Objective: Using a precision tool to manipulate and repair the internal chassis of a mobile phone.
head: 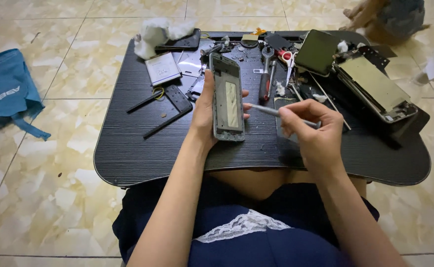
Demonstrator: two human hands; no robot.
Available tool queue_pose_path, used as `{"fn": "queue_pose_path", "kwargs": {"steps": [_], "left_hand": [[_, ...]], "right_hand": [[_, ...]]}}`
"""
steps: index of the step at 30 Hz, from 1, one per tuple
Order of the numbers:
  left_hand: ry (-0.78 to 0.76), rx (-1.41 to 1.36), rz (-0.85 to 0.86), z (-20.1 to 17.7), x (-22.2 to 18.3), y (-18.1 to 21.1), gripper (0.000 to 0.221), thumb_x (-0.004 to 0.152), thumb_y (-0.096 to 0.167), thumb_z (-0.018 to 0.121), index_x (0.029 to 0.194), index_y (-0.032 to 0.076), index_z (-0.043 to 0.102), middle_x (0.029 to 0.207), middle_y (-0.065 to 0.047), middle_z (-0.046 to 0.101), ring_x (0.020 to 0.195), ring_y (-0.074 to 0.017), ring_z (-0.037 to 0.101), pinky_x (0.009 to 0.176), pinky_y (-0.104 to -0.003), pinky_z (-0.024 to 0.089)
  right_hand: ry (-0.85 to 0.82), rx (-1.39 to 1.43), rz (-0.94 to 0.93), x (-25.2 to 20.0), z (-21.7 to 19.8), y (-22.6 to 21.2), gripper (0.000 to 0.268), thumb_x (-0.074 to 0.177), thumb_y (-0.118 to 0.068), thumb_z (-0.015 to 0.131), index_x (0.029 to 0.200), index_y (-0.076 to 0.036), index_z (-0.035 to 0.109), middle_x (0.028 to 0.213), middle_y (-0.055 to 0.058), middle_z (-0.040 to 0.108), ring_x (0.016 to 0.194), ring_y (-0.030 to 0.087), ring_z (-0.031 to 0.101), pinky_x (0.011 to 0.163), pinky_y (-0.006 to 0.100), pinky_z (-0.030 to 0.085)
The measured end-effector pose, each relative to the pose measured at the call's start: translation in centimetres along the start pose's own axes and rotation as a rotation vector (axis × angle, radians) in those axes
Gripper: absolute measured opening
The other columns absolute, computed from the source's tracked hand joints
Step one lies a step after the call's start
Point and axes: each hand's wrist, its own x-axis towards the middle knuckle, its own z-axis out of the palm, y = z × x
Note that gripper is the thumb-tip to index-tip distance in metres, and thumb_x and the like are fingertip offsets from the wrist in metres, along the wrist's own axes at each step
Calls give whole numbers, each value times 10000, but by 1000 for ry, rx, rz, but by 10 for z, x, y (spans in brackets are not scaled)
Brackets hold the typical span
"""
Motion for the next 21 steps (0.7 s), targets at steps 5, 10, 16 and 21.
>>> {"fn": "queue_pose_path", "kwargs": {"steps": [5, 10, 16, 21], "left_hand": [[-1, 29, 4, 1, -2, 0, 977, 852, 760, 476, 1371, -67, 507, 1106, -263, 685, 862, -333, 753, 694, -449, 683], [8, 46, -10, 6, -6, 4, 992, 856, 778, 423, 1399, -50, 485, 1089, -238, 681, 857, -309, 752, 701, -427, 689], [15, 42, 1, 6, -4, 3, 980, 862, 765, 434, 1393, -57, 481, 1089, -244, 683, 843, -308, 753, 689, -418, 692], [27, 40, 3, 7, -4, 3, 974, 855, 762, 457, 1374, -62, 500, 1068, -247, 687, 816, -302, 753, 665, -410, 694]], "right_hand": [[-74, -137, 41, -8, 4, -14, 86, 848, 17, 839, 892, 11, 766, 601, 151, 653, 495, 147, 601, 470, 290, 509], [-145, -151, 76, -11, 8, -15, 96, 833, -5, 842, 895, -3, 769, 646, 155, 686, 566, 149, 639, 525, 279, 537], [-232, -140, 82, -14, 14, -19, 92, 828, -13, 834, 905, -26, 785, 695, 137, 725, 676, 145, 664, 585, 305, 581], [-247, -147, 87, -13, 12, -15, 97, 841, -43, 838, 922, -35, 785, 727, 130, 741, 714, 141, 689, 621, 289, 588]]}}
